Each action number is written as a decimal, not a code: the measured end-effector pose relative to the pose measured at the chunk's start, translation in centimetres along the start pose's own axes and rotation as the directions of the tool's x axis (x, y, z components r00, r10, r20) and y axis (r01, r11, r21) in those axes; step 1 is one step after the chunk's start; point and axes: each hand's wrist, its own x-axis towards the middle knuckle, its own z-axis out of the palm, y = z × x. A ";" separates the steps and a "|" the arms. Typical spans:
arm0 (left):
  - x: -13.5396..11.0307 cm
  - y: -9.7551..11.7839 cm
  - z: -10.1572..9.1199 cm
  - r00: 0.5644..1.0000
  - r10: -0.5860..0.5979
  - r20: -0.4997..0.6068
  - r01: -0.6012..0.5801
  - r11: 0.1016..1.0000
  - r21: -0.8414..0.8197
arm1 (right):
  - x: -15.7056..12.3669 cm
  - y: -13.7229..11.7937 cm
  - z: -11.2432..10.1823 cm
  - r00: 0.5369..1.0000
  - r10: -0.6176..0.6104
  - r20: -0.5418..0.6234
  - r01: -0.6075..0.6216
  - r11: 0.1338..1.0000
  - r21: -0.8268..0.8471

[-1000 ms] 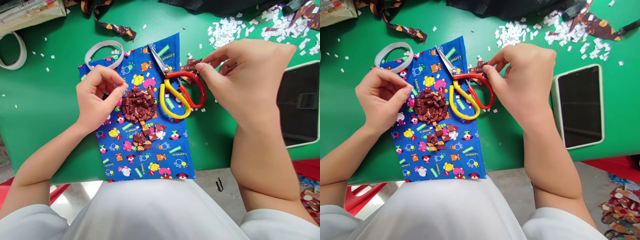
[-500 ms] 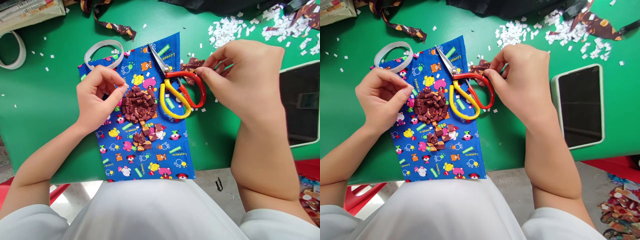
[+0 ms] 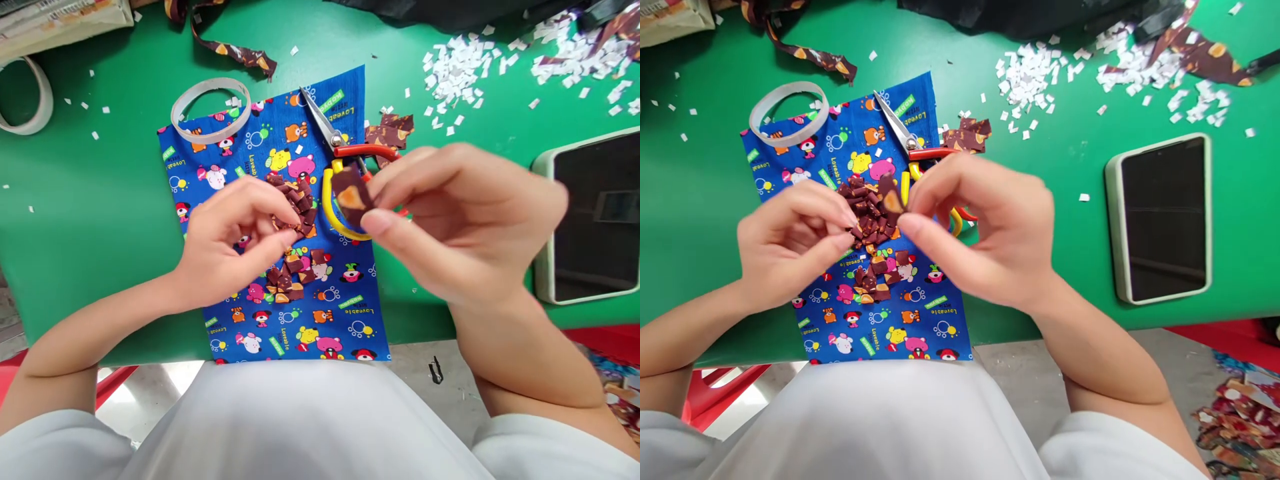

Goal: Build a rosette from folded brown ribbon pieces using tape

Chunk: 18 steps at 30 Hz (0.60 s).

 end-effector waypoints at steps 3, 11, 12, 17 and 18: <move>-0.7 0.6 0.5 0.989 -0.070 0.133 0.067 0.997 0.031 | -0.5 -0.2 1.0 0.993 -0.079 0.090 0.072 0.994 0.083; -1.1 -0.3 1.0 0.996 0.044 0.072 -0.054 0.990 0.134 | -0.9 0.0 1.6 0.969 -0.093 0.231 0.090 0.996 0.020; -1.2 -0.4 1.0 0.996 0.054 0.074 -0.065 0.987 0.149 | -0.9 0.0 1.6 0.964 -0.092 0.250 0.095 0.995 0.001; -1.4 -0.6 1.1 0.971 0.131 0.201 -0.171 0.966 0.196 | -1.3 0.1 1.7 0.956 -0.057 0.287 0.084 0.993 -0.082; -1.5 -0.6 1.1 0.967 0.142 0.213 -0.187 0.960 0.210 | -1.3 0.1 1.8 0.957 -0.052 0.284 0.080 0.993 -0.087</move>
